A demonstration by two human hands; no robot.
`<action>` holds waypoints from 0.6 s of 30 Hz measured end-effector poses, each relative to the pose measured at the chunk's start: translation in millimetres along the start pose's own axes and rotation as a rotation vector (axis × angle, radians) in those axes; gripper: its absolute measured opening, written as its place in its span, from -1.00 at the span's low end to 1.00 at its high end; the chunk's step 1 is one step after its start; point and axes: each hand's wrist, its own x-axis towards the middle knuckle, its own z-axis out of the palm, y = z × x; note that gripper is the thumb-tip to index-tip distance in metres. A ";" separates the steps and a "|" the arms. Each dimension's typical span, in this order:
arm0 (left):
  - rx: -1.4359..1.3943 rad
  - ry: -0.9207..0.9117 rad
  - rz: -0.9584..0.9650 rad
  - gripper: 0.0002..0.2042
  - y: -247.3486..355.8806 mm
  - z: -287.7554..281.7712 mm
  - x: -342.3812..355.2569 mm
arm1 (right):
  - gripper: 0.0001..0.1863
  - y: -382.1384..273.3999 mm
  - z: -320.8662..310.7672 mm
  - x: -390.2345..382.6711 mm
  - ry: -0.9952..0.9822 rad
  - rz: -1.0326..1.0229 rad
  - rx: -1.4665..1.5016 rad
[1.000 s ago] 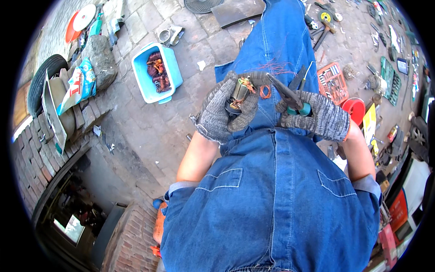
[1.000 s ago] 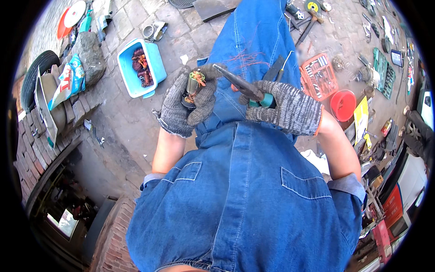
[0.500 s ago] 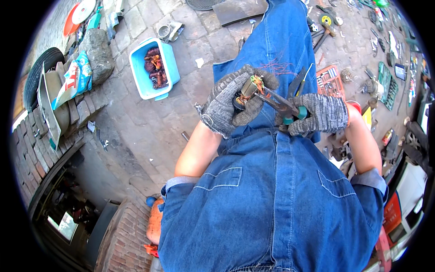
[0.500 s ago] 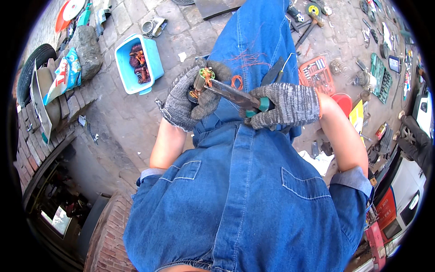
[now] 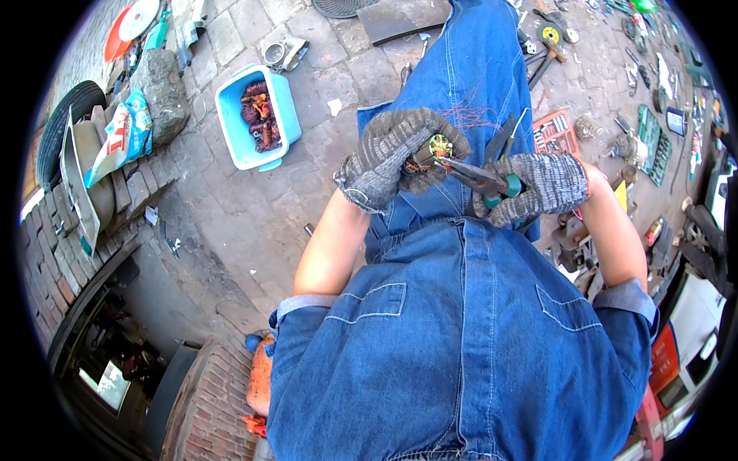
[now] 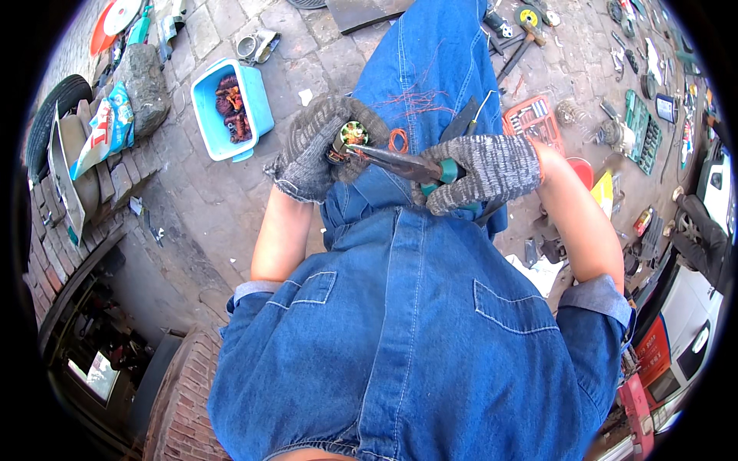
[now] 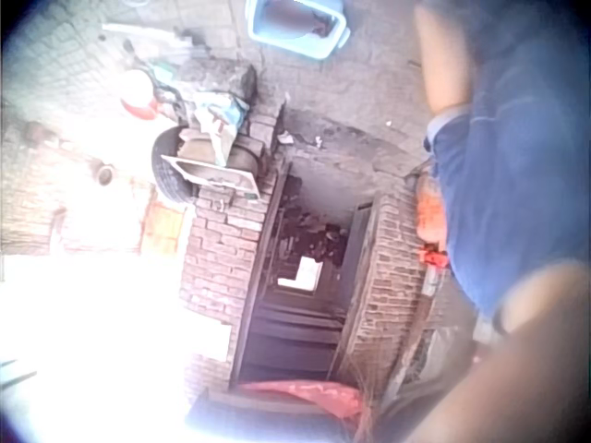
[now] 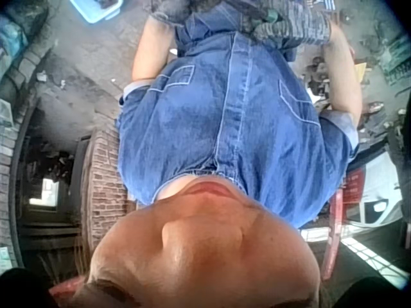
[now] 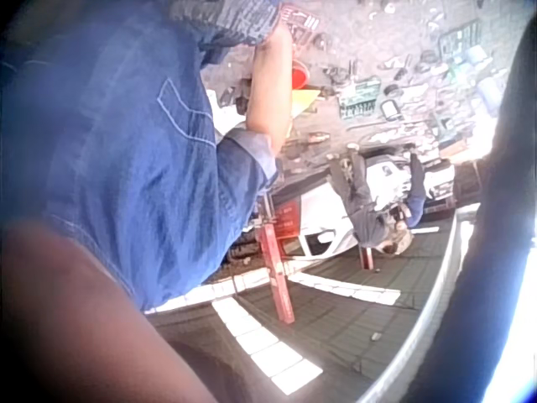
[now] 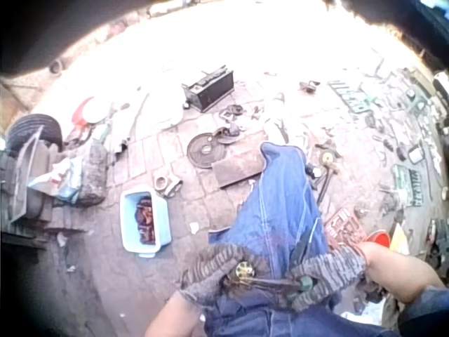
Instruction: The person sits on the ground in a cluttered workshop and uses pliers to strip the insulation from wires on a small cylindrical electronic component. The person holds the component in one hand and uses the pliers in the other to carefully remove the wire coating.
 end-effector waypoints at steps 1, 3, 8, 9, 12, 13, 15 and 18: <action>0.019 -0.005 0.004 -0.75 -1.3 -2.4 0.0 | -0.65 -0.2 0.1 0.2 -0.006 -0.009 0.004; -0.043 -0.027 -0.020 -0.76 6.8 3.0 0.3 | -0.65 2.3 0.1 0.7 -0.009 -0.027 0.020; -0.046 -0.120 -0.038 -0.75 16.4 2.3 6.4 | -0.70 38.2 7.4 18.4 -0.169 -0.358 0.127; -0.046 -0.132 -0.053 -0.73 17.7 0.7 8.2 | -0.71 41.3 7.4 18.2 -0.173 -0.354 0.167; -0.009 -0.216 -0.129 -0.64 22.5 -13.4 12.8 | -0.74 19.7 6.5 12.3 -0.197 -0.091 0.460; 0.009 -0.255 -0.161 -0.60 23.7 -16.8 13.9 | -0.74 14.1 6.7 11.3 -0.154 -0.056 0.444; 0.117 -0.095 -0.061 -0.49 22.3 -5.5 9.7 | -0.72 4.9 7.9 9.0 -0.064 0.014 0.418; 0.128 -0.077 -0.045 -0.50 23.5 -3.9 2.5 | -0.67 -10.6 11.8 2.5 0.107 -0.075 0.112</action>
